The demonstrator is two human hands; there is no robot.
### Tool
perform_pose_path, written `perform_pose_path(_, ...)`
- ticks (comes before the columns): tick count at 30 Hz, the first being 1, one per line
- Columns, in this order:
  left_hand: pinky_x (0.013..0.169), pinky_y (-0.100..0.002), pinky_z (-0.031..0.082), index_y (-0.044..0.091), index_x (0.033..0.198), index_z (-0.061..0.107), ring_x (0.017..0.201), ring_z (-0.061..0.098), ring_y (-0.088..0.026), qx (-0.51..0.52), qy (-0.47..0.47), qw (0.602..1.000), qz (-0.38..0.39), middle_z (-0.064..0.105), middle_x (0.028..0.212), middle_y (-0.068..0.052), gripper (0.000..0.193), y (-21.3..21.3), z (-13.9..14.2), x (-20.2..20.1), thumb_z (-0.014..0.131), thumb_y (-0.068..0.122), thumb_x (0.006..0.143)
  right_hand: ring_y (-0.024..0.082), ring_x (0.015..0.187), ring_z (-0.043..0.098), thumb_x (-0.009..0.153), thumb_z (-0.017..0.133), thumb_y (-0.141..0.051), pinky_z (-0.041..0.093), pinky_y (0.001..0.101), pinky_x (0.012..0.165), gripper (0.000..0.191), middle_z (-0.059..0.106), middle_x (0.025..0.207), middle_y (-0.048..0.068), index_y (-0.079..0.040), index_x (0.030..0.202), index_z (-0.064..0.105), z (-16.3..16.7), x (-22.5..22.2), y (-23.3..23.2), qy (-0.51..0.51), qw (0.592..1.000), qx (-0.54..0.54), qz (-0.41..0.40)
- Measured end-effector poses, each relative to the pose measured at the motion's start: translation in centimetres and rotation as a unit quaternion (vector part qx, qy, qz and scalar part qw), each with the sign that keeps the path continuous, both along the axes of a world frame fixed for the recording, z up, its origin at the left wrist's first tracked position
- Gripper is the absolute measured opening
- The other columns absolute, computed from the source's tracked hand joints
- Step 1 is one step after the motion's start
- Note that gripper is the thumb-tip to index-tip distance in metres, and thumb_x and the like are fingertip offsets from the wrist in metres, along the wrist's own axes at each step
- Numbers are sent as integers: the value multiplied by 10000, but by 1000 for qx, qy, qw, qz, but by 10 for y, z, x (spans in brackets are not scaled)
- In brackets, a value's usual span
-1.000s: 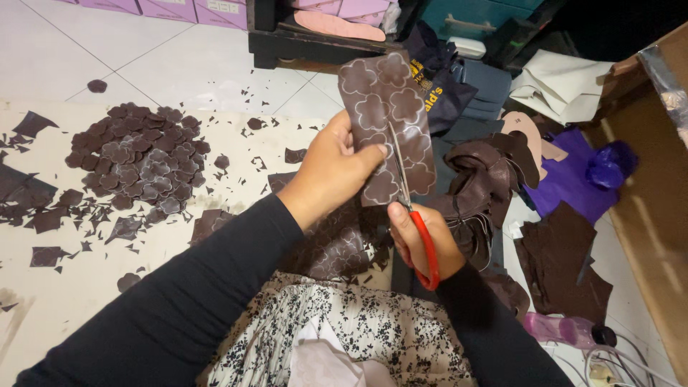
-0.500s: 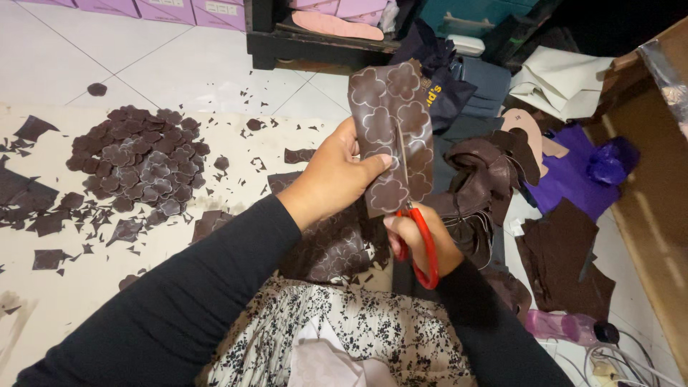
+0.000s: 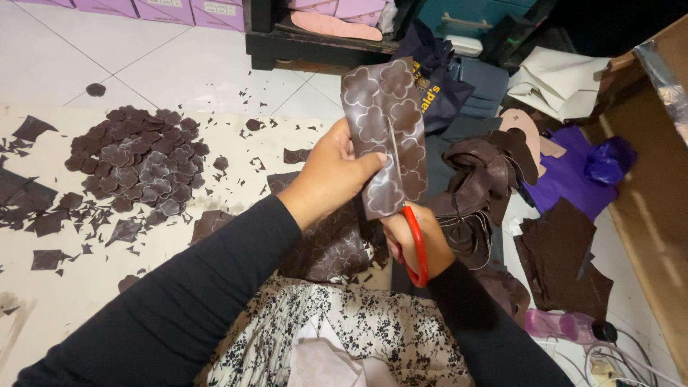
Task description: The person uses red-handled scissors to cut a brown patterned sheet into small flower-shaped pieces. The cut pieces accumulate on the floor while the person continues cutting from the same sheet.
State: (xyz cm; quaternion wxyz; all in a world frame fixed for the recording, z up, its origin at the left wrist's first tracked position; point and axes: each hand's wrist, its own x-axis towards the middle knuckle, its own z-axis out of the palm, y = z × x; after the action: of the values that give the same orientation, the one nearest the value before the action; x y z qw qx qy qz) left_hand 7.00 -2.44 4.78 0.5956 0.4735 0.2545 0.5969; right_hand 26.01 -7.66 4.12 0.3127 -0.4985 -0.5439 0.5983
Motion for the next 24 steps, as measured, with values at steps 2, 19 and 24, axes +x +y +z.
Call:
perform_pose_path(2,858,-285,591,0,1290,527,991,689,-143,-31,13,999,26,698,1127,-91,364,1,2,-5,635,-27,943,93,445,430,970,565,-140,360,270,413,162,450,589,-19,-58,842,508,-1,0,0,-1,1000,-6,4)
perform_pose_path(19,904,-280,585,4,1344,489,1068,670,-128,-2,31,999,18,665,1204,-86,411,-1,3,-2,605,-35,952,156,434,485,981,515,-232,383,293,429,369,524,551,61,-27,675,498,-24,18,11,-17,999,-7,42)
perform_pose_path(24,855,-287,574,-8,1313,509,1010,662,-131,-5,-10,1000,25,670,1133,-79,382,0,0,-1,617,-55,949,142,449,478,986,520,-289,399,295,438,286,524,575,38,-46,840,552,-13,11,7,-52,998,22,34)
